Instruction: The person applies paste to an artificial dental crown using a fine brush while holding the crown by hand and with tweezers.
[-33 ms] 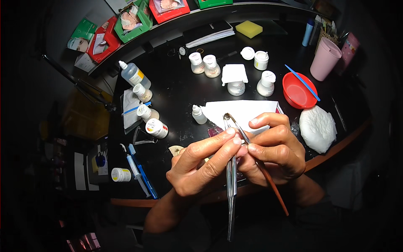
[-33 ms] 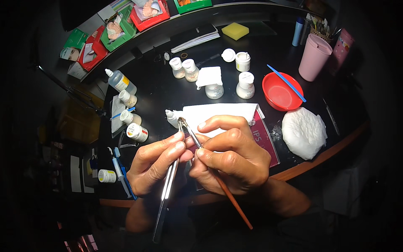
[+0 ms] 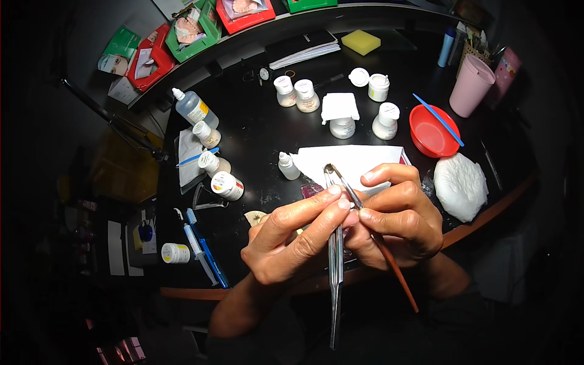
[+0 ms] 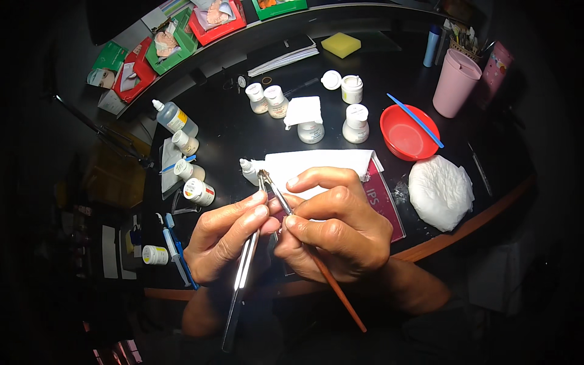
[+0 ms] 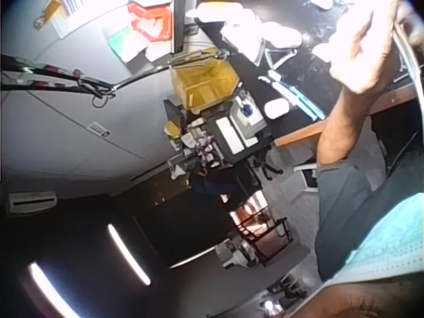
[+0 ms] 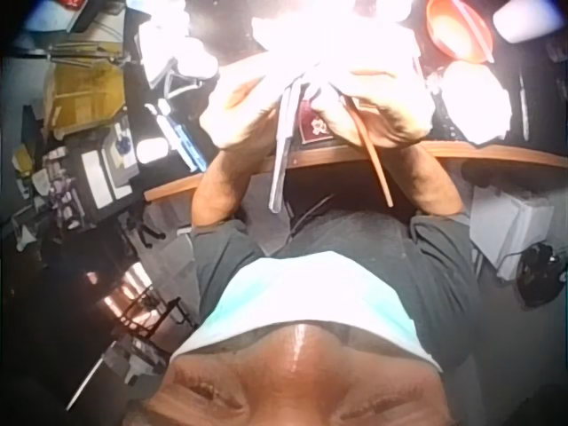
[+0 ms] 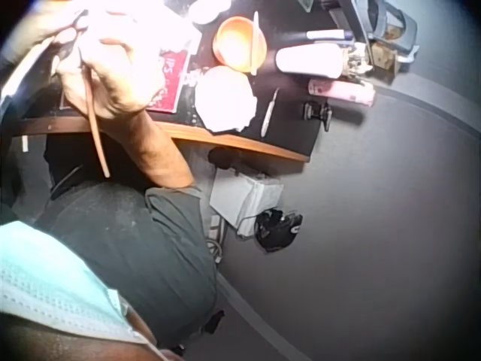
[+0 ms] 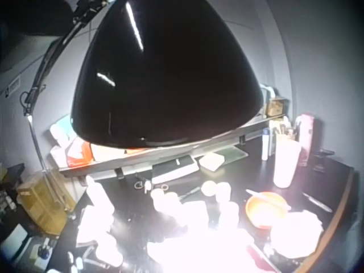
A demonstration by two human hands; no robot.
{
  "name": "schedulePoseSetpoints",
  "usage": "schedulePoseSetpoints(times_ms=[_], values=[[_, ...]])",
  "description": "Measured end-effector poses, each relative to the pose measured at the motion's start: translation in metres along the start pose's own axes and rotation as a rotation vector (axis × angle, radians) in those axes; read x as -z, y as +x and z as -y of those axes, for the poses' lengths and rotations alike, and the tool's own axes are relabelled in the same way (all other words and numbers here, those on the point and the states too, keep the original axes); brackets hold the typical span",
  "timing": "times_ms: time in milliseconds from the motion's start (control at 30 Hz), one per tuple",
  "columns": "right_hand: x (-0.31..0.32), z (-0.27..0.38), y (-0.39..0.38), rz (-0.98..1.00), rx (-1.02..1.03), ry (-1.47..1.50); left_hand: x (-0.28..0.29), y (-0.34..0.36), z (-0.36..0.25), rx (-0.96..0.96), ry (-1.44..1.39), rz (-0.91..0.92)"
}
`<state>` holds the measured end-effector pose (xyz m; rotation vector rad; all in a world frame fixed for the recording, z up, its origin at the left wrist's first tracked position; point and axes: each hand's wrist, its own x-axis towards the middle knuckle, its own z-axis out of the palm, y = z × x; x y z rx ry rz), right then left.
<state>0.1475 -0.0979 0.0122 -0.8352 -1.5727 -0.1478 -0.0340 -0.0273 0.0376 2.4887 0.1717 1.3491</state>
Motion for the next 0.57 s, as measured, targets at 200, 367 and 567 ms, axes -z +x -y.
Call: schedulePoseSetpoints(times_ms=[200, 367, 567], values=[[-0.001, 0.001, 0.005, 0.008, 0.014, -0.011, -0.006, -0.001, -0.001, 0.016, -0.007, -0.054], [0.002, 0.001, 0.002, 0.008, -0.009, 0.002, -0.007, 0.0, -0.001, 0.007, 0.009, -0.071], [0.002, 0.001, 0.001, 0.021, -0.012, -0.009, -0.014, -0.001, 0.0, 0.044, 0.014, -0.164]])
